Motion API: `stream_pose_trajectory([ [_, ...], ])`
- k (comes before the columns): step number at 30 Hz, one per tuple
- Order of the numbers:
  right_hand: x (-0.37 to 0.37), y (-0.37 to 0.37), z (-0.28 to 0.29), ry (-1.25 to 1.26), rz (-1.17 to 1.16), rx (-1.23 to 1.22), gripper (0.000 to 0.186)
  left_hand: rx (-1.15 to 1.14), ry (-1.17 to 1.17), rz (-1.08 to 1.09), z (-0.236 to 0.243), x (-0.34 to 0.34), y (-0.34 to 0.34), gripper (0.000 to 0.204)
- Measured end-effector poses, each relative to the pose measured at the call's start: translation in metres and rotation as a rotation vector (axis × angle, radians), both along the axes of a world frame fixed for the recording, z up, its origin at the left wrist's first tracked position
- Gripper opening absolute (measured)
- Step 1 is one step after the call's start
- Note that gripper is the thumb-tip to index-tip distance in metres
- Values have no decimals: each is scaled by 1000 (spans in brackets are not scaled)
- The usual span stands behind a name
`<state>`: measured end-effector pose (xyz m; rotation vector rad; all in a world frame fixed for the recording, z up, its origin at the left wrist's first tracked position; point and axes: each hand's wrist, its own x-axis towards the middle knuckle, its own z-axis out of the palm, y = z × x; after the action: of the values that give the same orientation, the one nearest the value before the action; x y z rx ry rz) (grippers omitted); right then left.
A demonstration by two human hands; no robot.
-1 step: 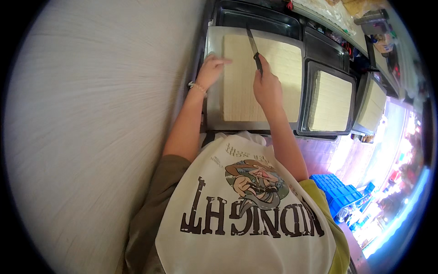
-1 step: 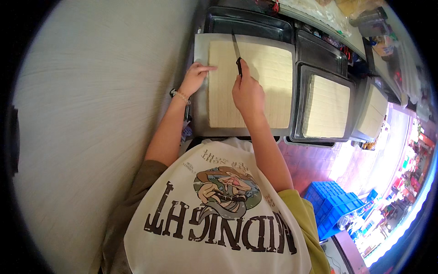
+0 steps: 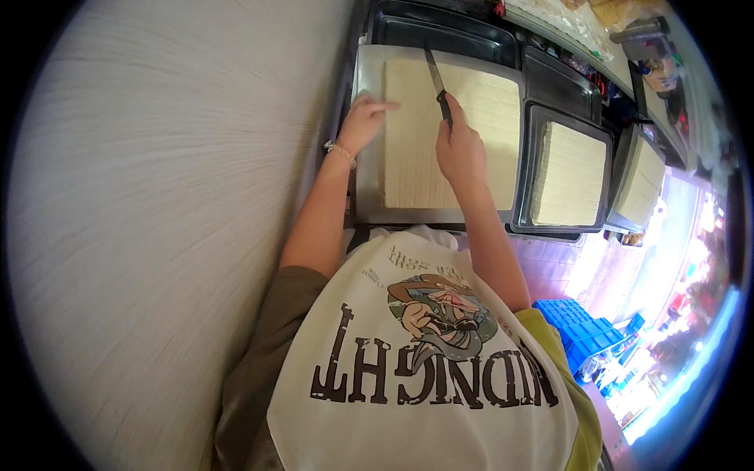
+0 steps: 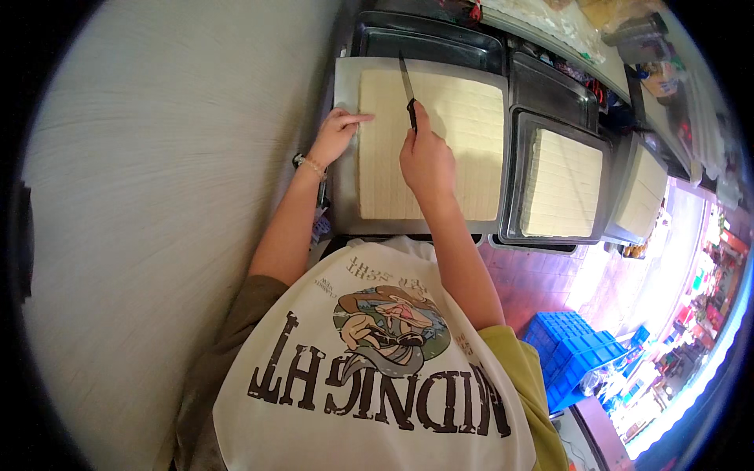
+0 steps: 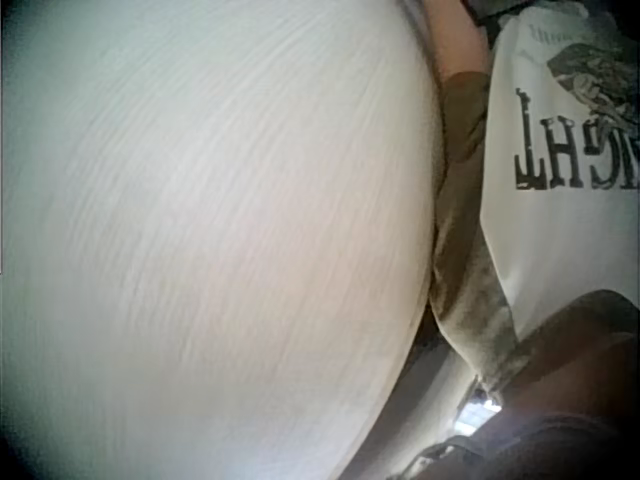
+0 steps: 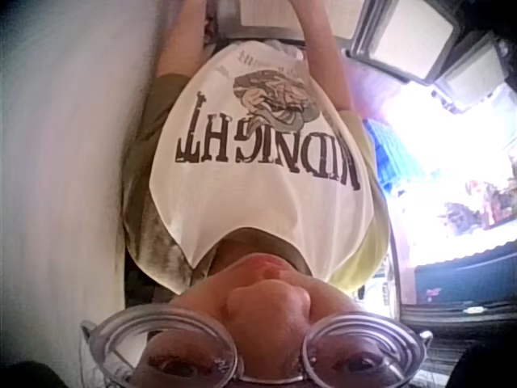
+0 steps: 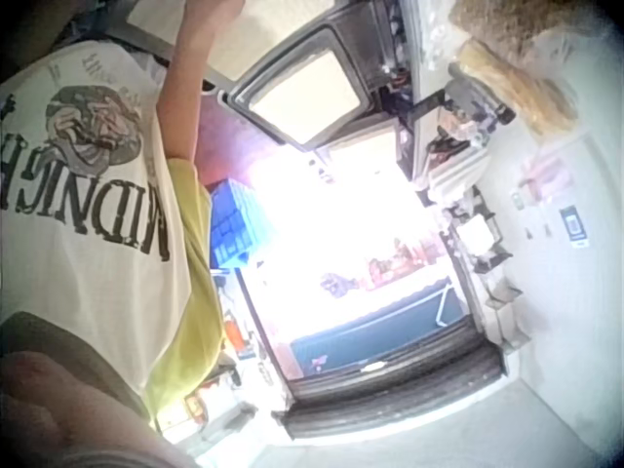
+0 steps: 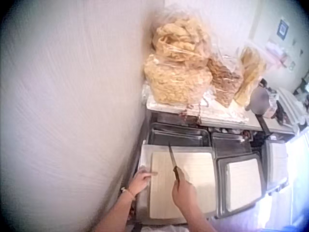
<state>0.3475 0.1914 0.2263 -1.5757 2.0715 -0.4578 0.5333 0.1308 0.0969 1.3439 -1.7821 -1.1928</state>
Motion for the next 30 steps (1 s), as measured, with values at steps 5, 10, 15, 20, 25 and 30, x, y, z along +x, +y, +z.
stream_pose_trajectory([
  [5, -3, 3, -3, 1, -10, 70, 48, 108, 44, -5, -1, -3, 3, 32],
  [10, -8, 9, -10, -32, -20, 44, 49, -125, -307, -4, -4, -27, -3, 33],
  [15, 4, 3, -7, -51, 12, 158, 55, -3, -298, -95, -32, -28, -8, 34],
  [20, 17, 14, -39, -127, 58, 53, 63, 50, -199, -55, -23, -34, -2, 35],
  [25, 20, 24, -63, -88, 57, 47, 65, 91, -161, -29, -18, -37, -3, 36],
  [30, 20, 21, -49, -138, 26, 79, 59, 66, -116, 25, -20, -29, -3, 40],
])
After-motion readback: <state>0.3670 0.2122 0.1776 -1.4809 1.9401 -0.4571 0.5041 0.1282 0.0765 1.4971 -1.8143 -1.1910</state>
